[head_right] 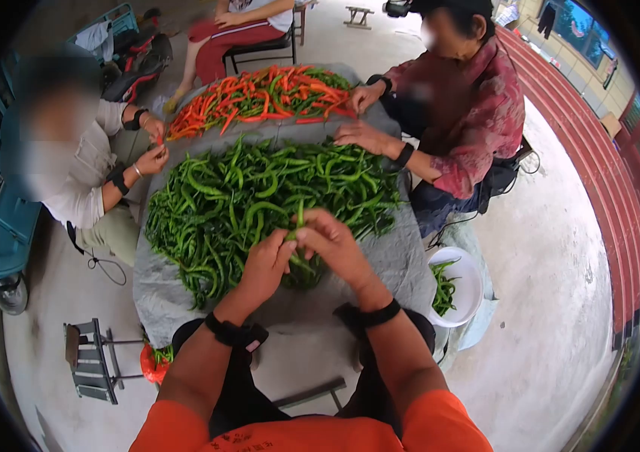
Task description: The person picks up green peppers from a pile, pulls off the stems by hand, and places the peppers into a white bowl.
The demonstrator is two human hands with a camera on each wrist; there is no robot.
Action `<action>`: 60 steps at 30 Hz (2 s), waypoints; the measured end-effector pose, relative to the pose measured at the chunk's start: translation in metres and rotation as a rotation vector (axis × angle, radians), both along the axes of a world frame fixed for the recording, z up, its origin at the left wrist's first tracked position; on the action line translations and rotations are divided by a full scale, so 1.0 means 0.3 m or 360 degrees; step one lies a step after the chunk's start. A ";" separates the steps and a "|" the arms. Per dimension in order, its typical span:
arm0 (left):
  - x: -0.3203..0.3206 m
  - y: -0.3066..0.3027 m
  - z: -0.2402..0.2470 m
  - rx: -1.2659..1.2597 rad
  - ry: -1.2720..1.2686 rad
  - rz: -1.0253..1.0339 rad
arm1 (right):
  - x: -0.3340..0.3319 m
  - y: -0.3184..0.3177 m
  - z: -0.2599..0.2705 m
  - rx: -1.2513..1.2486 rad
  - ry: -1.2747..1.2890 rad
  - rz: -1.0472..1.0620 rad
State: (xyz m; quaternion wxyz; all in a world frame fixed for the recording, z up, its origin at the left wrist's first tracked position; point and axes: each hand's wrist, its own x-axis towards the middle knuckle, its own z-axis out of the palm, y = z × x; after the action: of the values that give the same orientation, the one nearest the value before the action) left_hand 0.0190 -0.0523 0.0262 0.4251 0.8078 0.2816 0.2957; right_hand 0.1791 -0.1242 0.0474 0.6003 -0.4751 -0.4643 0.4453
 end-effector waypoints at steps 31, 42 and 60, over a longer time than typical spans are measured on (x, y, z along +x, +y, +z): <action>0.011 0.050 -0.023 -0.0449 -0.0602 -0.0186 | 0.021 0.007 -0.019 -0.0506 0.0049 0.0094; -0.041 0.087 0.046 -0.1060 -0.0691 -0.0243 | -0.015 0.008 0.023 -0.0476 0.0068 0.0120; -0.102 0.231 -0.049 -0.0515 -0.0576 0.0715 | -0.064 0.030 -0.127 -0.0563 -0.0929 -0.0233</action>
State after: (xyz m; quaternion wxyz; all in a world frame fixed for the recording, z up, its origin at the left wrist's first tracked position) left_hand -0.0116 0.0171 0.0116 0.5151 0.5819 0.4160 0.4722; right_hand 0.1599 -0.1152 0.0092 0.3807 -0.7112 -0.4968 0.3201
